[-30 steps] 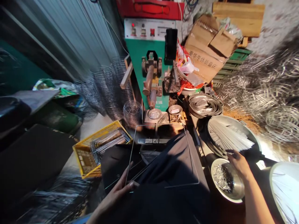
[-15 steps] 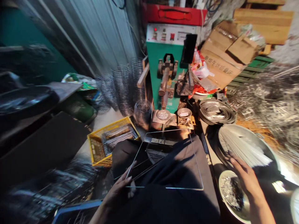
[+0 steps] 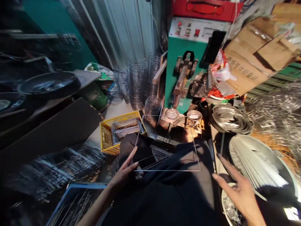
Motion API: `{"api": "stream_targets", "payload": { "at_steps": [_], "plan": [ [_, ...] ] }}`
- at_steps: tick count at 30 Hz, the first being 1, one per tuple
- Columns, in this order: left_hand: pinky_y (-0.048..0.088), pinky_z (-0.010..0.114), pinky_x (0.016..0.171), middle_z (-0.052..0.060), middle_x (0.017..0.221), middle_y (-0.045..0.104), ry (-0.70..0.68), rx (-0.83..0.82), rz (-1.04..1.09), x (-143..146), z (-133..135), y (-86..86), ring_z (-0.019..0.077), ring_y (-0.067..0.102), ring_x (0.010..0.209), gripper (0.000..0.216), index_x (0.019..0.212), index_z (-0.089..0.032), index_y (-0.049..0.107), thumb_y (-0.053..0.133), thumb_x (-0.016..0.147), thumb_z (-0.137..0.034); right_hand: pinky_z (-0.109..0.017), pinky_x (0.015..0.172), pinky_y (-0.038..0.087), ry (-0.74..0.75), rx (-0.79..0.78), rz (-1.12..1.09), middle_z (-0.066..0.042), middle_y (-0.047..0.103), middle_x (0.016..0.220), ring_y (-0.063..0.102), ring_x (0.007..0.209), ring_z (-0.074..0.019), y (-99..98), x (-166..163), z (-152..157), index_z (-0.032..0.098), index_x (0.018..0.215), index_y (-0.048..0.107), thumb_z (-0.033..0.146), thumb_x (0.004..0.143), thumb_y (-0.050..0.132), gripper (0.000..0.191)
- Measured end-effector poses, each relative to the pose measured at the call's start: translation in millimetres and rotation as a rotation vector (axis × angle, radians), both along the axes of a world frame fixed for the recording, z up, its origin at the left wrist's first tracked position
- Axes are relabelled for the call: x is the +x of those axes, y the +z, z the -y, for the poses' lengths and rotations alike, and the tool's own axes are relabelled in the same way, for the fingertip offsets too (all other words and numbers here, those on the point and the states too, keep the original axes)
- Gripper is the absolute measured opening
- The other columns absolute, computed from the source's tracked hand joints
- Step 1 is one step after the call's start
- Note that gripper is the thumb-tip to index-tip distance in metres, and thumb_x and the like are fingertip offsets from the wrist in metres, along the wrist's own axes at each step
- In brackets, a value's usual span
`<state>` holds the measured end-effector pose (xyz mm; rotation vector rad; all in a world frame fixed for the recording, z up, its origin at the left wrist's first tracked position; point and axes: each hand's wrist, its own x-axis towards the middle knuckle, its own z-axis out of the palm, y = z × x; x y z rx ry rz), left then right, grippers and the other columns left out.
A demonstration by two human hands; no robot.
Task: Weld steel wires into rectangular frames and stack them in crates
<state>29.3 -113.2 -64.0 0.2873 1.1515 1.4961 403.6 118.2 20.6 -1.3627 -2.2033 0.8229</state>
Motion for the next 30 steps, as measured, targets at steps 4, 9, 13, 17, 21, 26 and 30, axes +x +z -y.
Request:
{"api": "stream_targets", "payload": {
  "at_steps": [4, 9, 13, 17, 21, 26, 30],
  "plan": [
    [0.055, 0.027, 0.053, 0.004, 0.067, 0.073, 0.021, -0.012, 0.034, 2.3, 1.4, -0.1, 0.0221, 0.071, 0.059, 0.104, 0.158, -0.032, -0.005, 0.071, 0.087, -0.036, -0.054, 0.117, 0.037, 0.37, 0.084, 0.041, -0.005, 0.05, 0.148, 0.046, 0.137, -0.0323, -4.2, -51.3, 22.0, 0.028, 0.145, 0.052, 0.043, 0.088, 0.065, 0.061],
    [0.053, 0.026, 0.05, 0.006, 0.067, 0.073, 0.013, -0.006, 0.016, 5.9, -0.1, 1.9, 0.0223, 0.07, 0.056, 0.104, 0.158, -0.029, -0.006, 0.07, 0.087, -0.038, -0.048, 0.115, 0.042, 0.632, 0.114, 0.116, -0.005, 0.047, 0.151, 0.045, 0.139, -0.0283, -29.7, -103.9, 32.3, 0.027, 0.15, 0.045, 0.031, 0.089, 0.064, 0.064],
    [0.052, 0.027, 0.051, 0.007, 0.066, 0.072, 0.022, 0.004, 0.016, 6.6, 1.4, 4.2, 0.0222, 0.069, 0.055, 0.103, 0.158, -0.024, -0.006, 0.068, 0.088, -0.039, -0.047, 0.115, 0.041, 0.727, 0.111, 0.141, -0.005, 0.045, 0.152, 0.042, 0.141, -0.0274, -40.4, -124.5, 32.8, 0.027, 0.152, 0.042, 0.025, 0.087, 0.064, 0.068],
    [0.051, 0.025, 0.051, 0.006, 0.066, 0.072, 0.033, 0.034, 0.035, 8.2, 3.4, 4.8, 0.021, 0.068, 0.054, 0.101, 0.159, -0.027, -0.002, 0.069, 0.088, -0.038, -0.047, 0.115, 0.041, 0.757, 0.089, 0.118, -0.005, 0.044, 0.153, 0.042, 0.141, -0.0274, -44.0, -134.8, 31.8, 0.028, 0.152, 0.041, 0.024, 0.086, 0.065, 0.071],
    [0.052, 0.028, 0.054, 0.005, 0.066, 0.072, 0.023, 0.0, 0.043, 12.4, -1.1, 3.7, 0.0224, 0.069, 0.057, 0.103, 0.159, -0.026, -0.002, 0.07, 0.087, -0.04, -0.048, 0.114, 0.042, 0.776, 0.072, 0.109, -0.008, 0.047, 0.151, 0.043, 0.14, -0.0284, -48.2, -151.1, 36.3, 0.024, 0.151, 0.043, 0.025, 0.084, 0.066, 0.071],
    [0.053, 0.03, 0.058, 0.004, 0.069, 0.072, -0.021, 0.022, 0.071, 14.7, -13.8, 1.0, 0.0198, 0.066, 0.055, 0.106, 0.16, -0.026, 0.001, 0.074, 0.083, -0.036, -0.045, 0.116, 0.039, 0.932, 0.015, 0.021, -0.007, 0.046, 0.152, 0.041, 0.142, -0.0258, -48.1, -173.9, 49.9, 0.022, 0.152, 0.041, 0.031, 0.086, 0.066, 0.071],
    [0.052, 0.028, 0.057, 0.004, 0.07, 0.072, -0.035, 0.012, 0.068, 11.9, -13.1, 1.4, 0.02, 0.068, 0.056, 0.106, 0.159, -0.026, -0.001, 0.074, 0.084, -0.036, -0.044, 0.117, 0.038, 0.817, 0.062, 0.059, -0.006, 0.043, 0.154, 0.039, 0.143, -0.0251, -43.5, -160.8, 42.6, 0.024, 0.153, 0.039, 0.032, 0.09, 0.064, 0.069]
  ]
}}
